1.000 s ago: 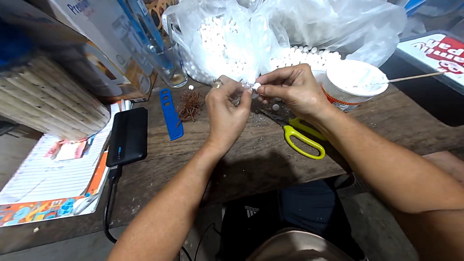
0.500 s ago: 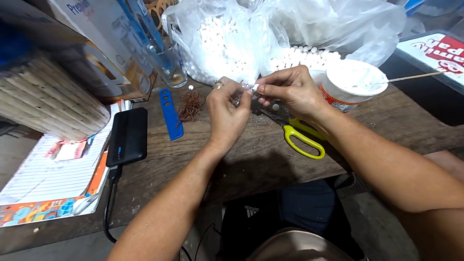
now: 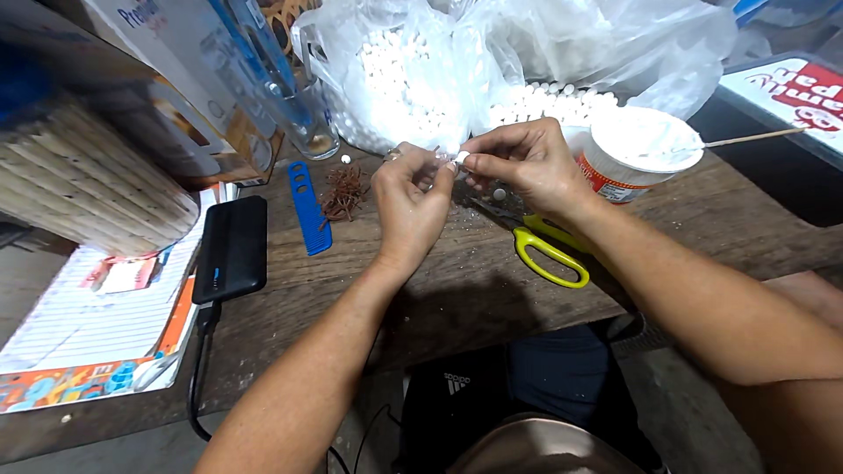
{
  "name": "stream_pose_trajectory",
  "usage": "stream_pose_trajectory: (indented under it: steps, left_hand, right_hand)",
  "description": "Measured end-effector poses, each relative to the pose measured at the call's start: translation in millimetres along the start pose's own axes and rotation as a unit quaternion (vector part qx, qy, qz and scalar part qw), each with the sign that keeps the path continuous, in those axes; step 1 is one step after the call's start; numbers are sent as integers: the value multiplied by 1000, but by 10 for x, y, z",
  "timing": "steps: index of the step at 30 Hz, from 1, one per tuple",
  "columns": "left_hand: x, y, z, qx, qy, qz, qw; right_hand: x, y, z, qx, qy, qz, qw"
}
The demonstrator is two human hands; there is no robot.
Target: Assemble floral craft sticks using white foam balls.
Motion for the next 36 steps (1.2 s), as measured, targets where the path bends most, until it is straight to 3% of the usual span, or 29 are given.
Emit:
stream_pose_trajectory:
  steps: [9,36]
  left_hand:
    - [-12,-3,34,-34,19,-7,999]
    - [6,13,-1,25,6,-13,1000]
  right_hand:
    - [-8,40,103,-99,99,-23,990]
    - [23,41,32,-84,101,-35,991]
Point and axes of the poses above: each hand's wrist, its own y-axis away from the middle knuckle, its own x-axis out of the palm, z = x × y, the point moved 7 cm from there along -y, towards the middle knuckle, and after that the axes turned 14 degrees about x, right-handed, at the moved point
